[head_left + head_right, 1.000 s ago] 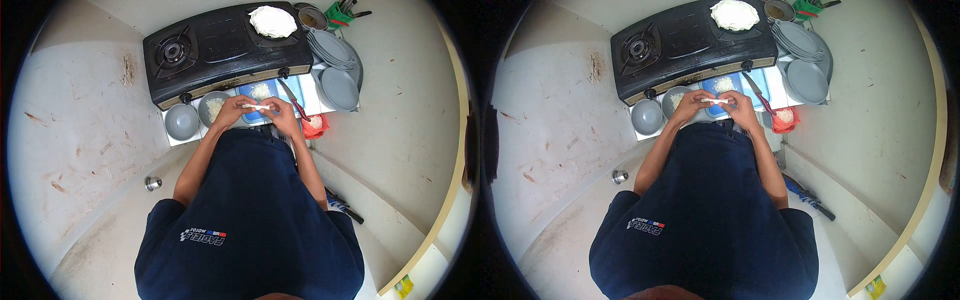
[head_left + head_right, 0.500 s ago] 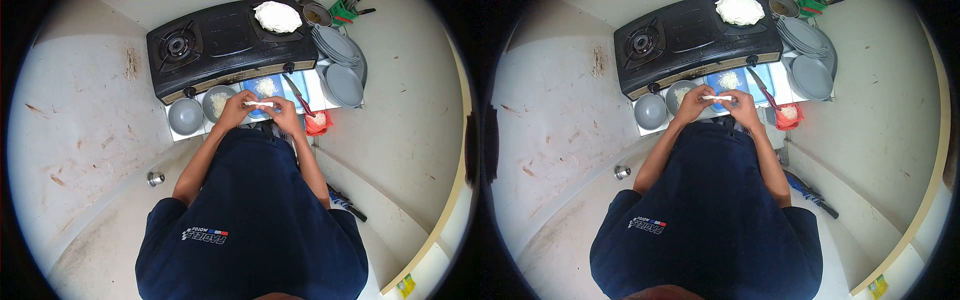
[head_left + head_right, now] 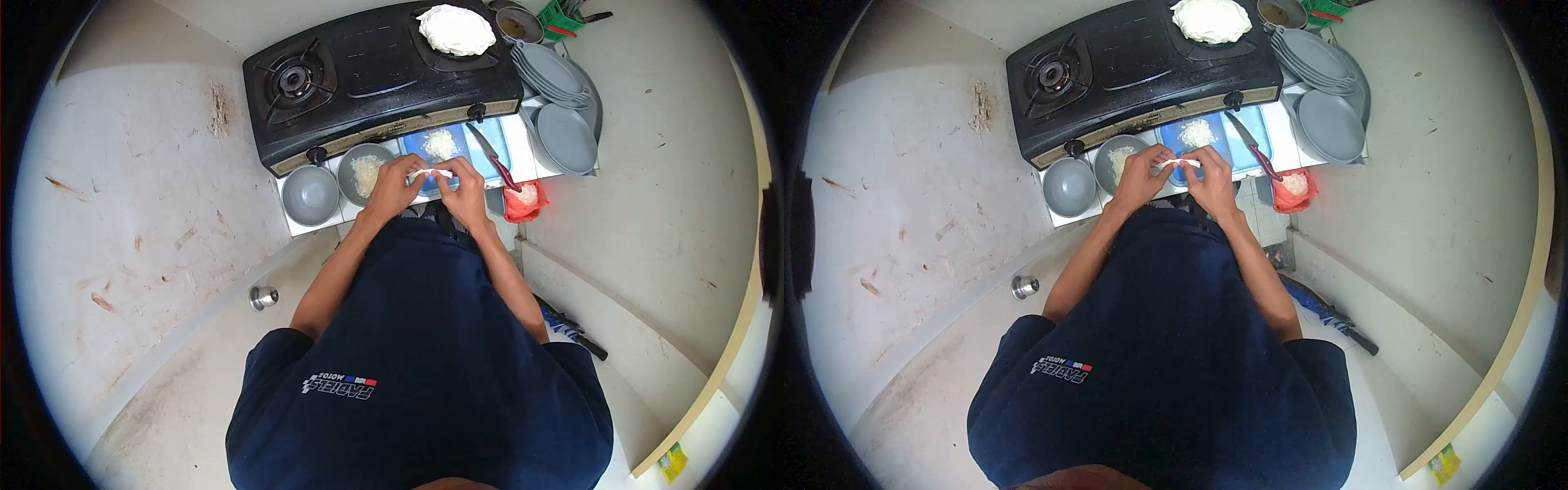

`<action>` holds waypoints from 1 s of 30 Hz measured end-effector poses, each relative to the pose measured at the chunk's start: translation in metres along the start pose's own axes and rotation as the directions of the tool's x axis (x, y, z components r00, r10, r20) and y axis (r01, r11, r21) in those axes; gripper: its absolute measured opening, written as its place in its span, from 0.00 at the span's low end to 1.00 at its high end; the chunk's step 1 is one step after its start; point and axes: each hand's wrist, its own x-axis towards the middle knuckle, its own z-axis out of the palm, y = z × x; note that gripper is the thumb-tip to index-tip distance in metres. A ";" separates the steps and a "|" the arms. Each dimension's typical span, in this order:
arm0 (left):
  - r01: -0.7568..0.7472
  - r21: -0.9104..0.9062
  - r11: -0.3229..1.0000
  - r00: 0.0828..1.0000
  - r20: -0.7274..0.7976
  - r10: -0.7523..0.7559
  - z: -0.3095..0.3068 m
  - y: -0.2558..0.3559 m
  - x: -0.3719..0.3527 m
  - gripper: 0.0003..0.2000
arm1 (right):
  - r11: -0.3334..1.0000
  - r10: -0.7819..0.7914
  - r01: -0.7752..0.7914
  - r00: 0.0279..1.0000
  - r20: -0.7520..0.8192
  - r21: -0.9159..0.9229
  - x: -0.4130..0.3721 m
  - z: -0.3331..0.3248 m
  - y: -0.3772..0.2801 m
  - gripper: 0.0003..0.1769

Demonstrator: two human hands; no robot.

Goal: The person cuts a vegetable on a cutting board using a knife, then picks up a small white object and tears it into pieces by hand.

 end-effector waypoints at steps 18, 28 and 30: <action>0.187 -0.572 0.799 0.948 -0.107 -0.299 0.026 -0.007 0.000 0.08 | 0.977 0.114 -0.086 0.984 -0.139 0.193 -0.007 0.014 -0.011 0.10; 0.212 -0.611 0.763 0.965 0.007 -0.263 0.020 0.006 -0.006 0.17 | 0.959 0.158 -0.127 0.981 -0.110 0.252 -0.007 0.006 -0.004 0.12; 0.202 -0.612 0.764 0.967 0.000 -0.255 0.019 0.004 -0.006 0.17 | 0.962 0.153 -0.127 0.984 -0.095 0.241 -0.005 0.003 -0.007 0.12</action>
